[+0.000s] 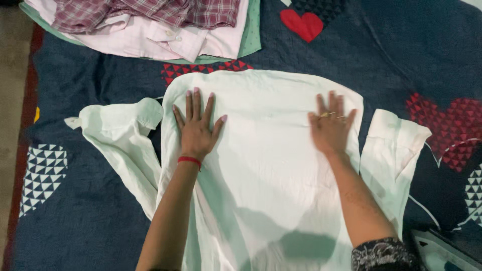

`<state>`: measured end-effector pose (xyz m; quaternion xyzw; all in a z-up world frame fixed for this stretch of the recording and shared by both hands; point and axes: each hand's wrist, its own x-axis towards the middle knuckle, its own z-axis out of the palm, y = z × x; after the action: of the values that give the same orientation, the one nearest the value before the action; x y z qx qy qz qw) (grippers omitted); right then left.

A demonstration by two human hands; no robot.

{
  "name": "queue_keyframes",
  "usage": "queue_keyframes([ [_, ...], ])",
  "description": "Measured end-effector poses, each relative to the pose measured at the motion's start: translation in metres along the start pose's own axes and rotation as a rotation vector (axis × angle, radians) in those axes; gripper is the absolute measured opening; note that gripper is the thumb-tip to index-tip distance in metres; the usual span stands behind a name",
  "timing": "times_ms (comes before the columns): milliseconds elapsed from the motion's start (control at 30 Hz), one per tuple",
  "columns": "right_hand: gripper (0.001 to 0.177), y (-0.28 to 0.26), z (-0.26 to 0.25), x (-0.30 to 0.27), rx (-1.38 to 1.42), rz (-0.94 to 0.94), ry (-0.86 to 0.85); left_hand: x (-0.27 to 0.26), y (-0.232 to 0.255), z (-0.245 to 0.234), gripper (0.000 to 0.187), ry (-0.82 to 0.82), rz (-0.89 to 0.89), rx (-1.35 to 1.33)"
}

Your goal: The person irons a white long-sleeved shirt on a bed. They spread the shirt, use a white electric iron to smooth the back and front, and adjust the collar and sleeves during the process.

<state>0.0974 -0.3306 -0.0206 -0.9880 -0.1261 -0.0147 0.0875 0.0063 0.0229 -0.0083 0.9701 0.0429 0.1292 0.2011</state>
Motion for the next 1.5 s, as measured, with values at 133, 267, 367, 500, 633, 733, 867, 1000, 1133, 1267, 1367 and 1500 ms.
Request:
queue_keyframes([
  [133, 0.06, 0.013, 0.003, -0.005, 0.014, 0.151, 0.024, -0.011, 0.003, 0.003, 0.064, 0.025, -0.019, -0.009],
  [267, 0.062, -0.024, 0.01, -0.078, -0.099, -0.107, 0.043, -0.073, 0.024, -0.015, 0.063, -0.05, -0.054, 0.0],
  [367, 0.059, -0.024, 0.004, -0.117, -0.064, -0.151, -0.116, -0.131, 0.027, -0.036, 0.065, -0.101, -0.122, 0.014],
  [500, 0.06, 0.003, -0.016, -0.138, -0.072, -0.007, -0.009, -0.17, 0.015, -0.056, 0.062, -0.026, -0.111, -0.039],
  [633, 0.06, -0.006, -0.023, -0.195, -0.189, -0.022, -0.016, -0.193, 0.014, -0.078, 0.065, -0.009, -0.138, -0.035],
  [733, 0.064, -0.006, -0.031, -0.258, -0.15, -0.24, -0.078, -0.219, 0.024, -0.099, 0.067, -0.033, -0.124, -0.006],
  [867, 0.062, 0.021, -0.046, -0.3, -0.121, -0.157, -0.074, -0.259, 0.026, -0.123, 0.073, -0.107, -0.131, 0.109],
  [1000, 0.064, 0.001, -0.039, -0.326, -0.098, -0.165, 0.011, -0.299, 0.014, -0.135, 0.083, 0.062, -0.157, -0.009],
  [1133, 0.064, -0.023, -0.035, -0.375, -0.111, -0.294, -0.106, -0.346, 0.034, -0.15, 0.102, 0.153, -0.476, -0.13],
  [1267, 0.064, 0.0, -0.044, -0.408, -0.018, -0.129, 0.036, -0.379, 0.042, -0.186, 0.093, -0.044, -0.573, -0.226],
  [1367, 0.068, 0.004, -0.057, -0.433, -0.04, -0.216, 0.025, -0.392, 0.036, -0.198, 0.102, -0.28, -0.661, -0.487],
  [1500, 0.073, -0.002, -0.07, -0.477, -0.239, -0.228, -0.261, -0.424, 0.034, -0.179, 0.101, -0.269, -0.692, -0.692],
])
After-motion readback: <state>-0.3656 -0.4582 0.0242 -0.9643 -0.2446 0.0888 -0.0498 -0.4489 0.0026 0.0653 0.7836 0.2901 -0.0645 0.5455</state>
